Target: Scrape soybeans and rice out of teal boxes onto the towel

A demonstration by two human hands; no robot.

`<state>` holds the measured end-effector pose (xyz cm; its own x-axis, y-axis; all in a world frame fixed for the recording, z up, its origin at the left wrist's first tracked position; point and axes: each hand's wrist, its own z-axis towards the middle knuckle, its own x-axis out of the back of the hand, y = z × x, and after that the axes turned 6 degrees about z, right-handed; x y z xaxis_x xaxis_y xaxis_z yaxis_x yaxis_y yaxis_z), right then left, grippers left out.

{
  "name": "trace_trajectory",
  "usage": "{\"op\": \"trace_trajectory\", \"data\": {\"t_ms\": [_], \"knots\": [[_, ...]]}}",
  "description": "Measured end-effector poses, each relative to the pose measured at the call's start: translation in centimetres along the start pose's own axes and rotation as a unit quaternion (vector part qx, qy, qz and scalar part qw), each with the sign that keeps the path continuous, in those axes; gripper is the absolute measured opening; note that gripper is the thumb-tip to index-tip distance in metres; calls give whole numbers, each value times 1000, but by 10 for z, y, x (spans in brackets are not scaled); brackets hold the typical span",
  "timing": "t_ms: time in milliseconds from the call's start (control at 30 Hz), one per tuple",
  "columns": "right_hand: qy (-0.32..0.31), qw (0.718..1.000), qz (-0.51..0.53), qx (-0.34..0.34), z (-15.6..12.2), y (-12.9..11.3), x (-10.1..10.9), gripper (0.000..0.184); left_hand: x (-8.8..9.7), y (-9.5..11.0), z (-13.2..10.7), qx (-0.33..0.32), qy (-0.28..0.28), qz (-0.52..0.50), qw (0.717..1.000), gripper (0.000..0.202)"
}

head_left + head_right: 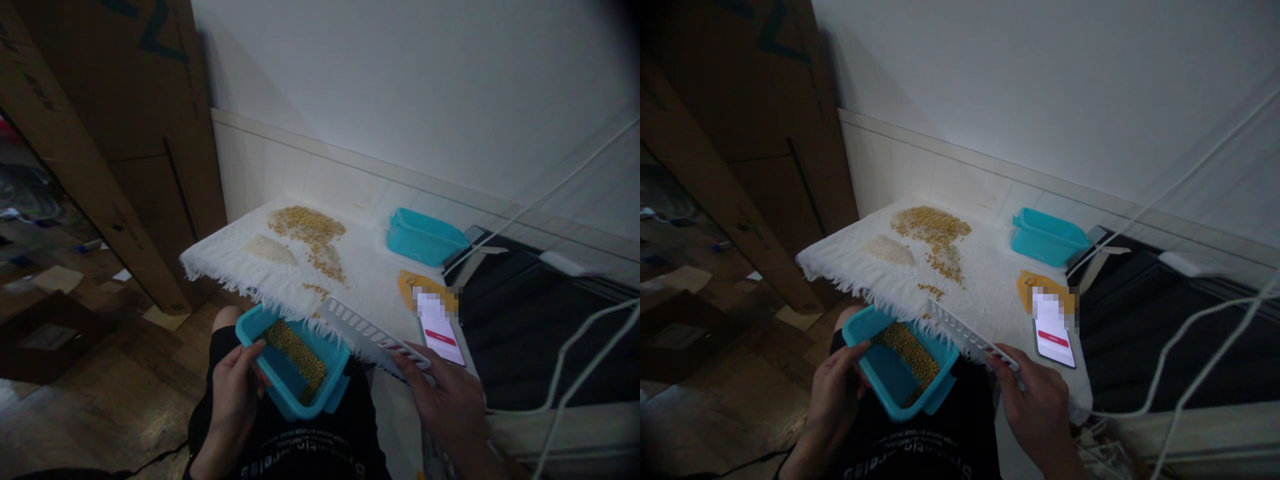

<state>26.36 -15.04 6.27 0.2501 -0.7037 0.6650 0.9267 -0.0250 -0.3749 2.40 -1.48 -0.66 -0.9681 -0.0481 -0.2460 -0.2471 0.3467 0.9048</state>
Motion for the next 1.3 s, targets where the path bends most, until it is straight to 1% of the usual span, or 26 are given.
{"op": "trace_trajectory", "data": {"t_ms": [167,200,267,367,600,833,967,1133,1300], "knots": [[70,996,-10,-62,7,9,-3,42,0,-1,1,-4,-1,-5,1000,36],[75,994,-13,-73,10,11,-4,44,0,-1,1,-4,-1,-4,1000,36],[69,994,-10,-85,16,15,-8,47,0,-1,1,-9,0,-2,1000,36],[44,996,2,-83,22,15,-13,47,1,-1,1,-16,-1,-5,1000,38],[11,995,32,-93,23,12,-13,42,1,-1,1,-9,-5,-11,1000,38],[0,996,55,-75,27,10,-16,37,0,-2,2,-12,3,-4,1000,37],[-7,997,59,-54,30,7,-16,35,1,-2,3,-15,3,-2,1000,38],[5,998,56,-39,31,2,-16,31,1,-2,3,-16,3,-4,1000,38],[3,997,69,-23,36,1,-21,28,0,0,2,-10,9,0,1000,39]]}}
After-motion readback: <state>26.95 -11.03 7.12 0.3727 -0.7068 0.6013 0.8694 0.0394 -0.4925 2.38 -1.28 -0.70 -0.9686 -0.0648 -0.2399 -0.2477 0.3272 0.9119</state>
